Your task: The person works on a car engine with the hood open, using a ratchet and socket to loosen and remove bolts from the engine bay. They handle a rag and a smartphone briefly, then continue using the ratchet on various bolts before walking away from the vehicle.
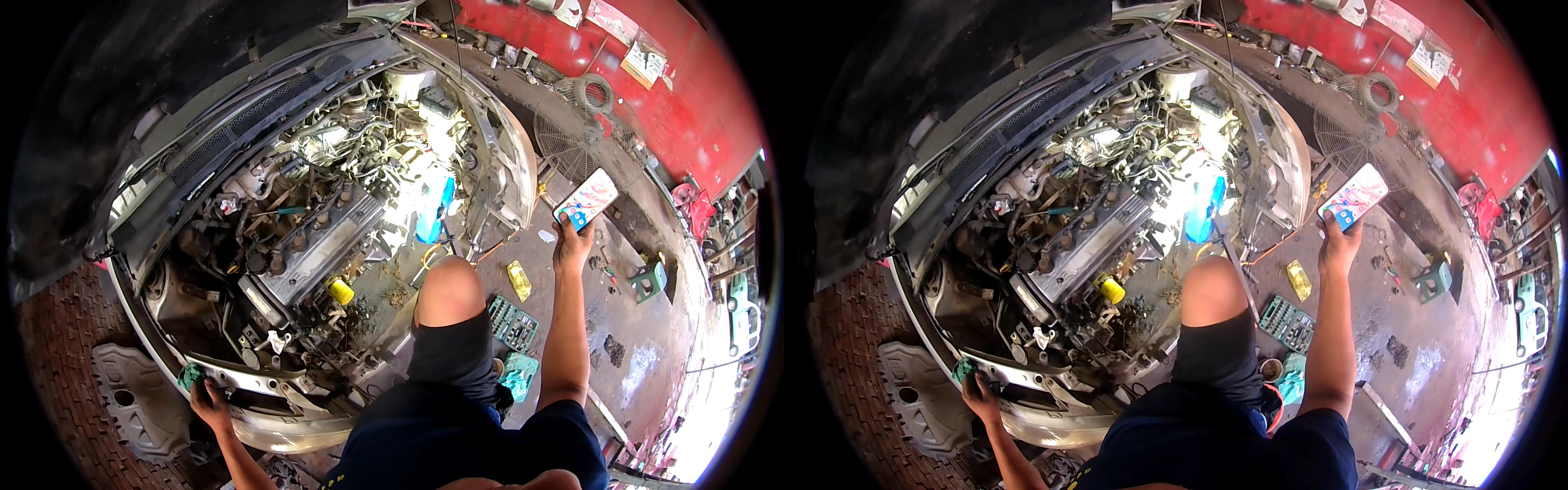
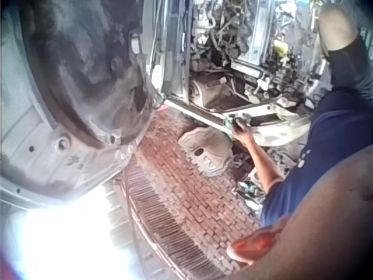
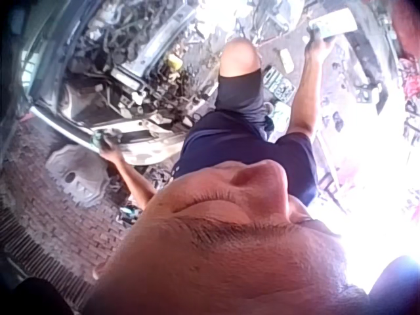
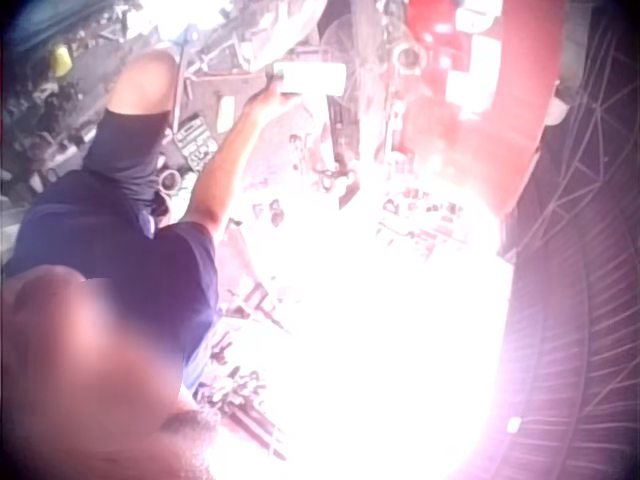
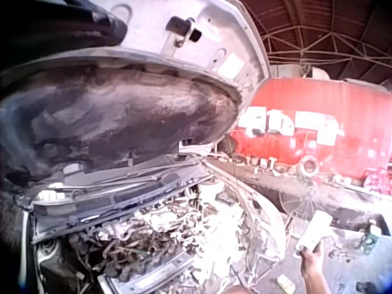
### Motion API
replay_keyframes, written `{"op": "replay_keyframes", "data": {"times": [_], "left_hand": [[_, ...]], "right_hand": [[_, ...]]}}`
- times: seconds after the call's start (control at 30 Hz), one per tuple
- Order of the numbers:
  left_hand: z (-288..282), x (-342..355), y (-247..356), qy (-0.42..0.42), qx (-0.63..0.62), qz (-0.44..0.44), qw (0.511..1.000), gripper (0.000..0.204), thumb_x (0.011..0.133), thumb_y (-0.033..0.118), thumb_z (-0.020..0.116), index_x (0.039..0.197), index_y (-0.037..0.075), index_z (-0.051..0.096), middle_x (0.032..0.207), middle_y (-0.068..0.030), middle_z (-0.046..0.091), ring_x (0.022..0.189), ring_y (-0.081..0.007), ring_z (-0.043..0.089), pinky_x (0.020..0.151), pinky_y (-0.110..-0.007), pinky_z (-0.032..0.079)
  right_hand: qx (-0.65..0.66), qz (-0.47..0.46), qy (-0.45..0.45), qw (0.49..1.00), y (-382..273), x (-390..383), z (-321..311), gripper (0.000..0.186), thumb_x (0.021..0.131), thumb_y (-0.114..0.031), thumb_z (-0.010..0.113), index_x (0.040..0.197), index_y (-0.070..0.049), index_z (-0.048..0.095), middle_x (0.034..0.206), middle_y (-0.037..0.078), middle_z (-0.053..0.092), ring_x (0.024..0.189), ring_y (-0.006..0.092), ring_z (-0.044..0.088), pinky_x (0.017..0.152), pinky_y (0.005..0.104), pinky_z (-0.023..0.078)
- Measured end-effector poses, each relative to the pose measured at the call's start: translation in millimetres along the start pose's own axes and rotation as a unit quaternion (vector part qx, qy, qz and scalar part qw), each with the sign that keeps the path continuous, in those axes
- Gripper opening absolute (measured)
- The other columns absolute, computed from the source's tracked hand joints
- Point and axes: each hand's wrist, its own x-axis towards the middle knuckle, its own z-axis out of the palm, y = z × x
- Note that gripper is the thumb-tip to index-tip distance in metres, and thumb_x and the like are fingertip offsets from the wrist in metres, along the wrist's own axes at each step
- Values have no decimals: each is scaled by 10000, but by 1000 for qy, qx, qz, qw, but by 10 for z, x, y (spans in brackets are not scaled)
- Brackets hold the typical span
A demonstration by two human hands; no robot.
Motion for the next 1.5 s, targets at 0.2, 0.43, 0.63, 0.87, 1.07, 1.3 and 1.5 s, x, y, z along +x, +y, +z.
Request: {"op": "replay_keyframes", "data": {"times": [0.2,0.43,0.63,0.87,1.07,1.3,1.5], "left_hand": [[32,-43,-126,-33,-76,-63,995,331,1031,198,674,1069,-130,656,999,-261,709,889,-429,661,861,-471,520],[23,-87,-100,-3,-30,-61,998,372,1035,205,676,1140,-150,643,1062,-271,694,947,-394,668,918,-438,521],[-22,68,197,11,-67,-38,997,272,1041,166,634,986,-101,650,919,-232,691,817,-397,641,797,-448,511],[-37,155,402,-4,-82,-38,996,273,1044,160,605,909,-77,616,824,-215,651,745,-407,599,728,-474,479],[-42,148,442,6,-62,-11,998,278,1048,151,591,866,-59,591,778,-179,617,711,-356,588,690,-462,463],[-86,174,437,-12,-92,-67,993,207,1016,95,599,863,-43,601,783,-160,598,671,-311,558,660,-411,455],[-48,195,411,-46,-177,-118,976,201,1024,41,598,841,-25,548,752,-88,547,683,-185,524,653,-309,427]], "right_hand": [[-37,-21,30,999,-46,71,31,462,913,-37,778,1314,-71,548,1103,28,690,951,166,701,735,323,585],[-9,5,37,999,-214,78,129,513,959,-184,755,1402,-83,519,1227,59,643,1007,245,704,757,382,604],[19,50,76,996,-250,157,6,482,991,-331,695,1387,-102,540,1219,54,671,1021,265,708,754,430,604],[70,104,90,988,-253,387,-245,478,999,-431,650,1364,-134,562,1192,37,711,1007,248,724,751,457,589],[32,114,107,987,-328,394,-342,523,1024,-570,574,1352,-163,568,1129,13,735,905,224,744,608,372,567],[-1,130,156,979,-188,564,-556,657,992,-620,579,1501,-216,487,1442,10,608,1265,259,595,967,574,468],[22,136,124,983,-206,507,-736,690,997,-619,581,1545,-224,443,1497,17,564,1301,261,572,1000,551,475]]}}
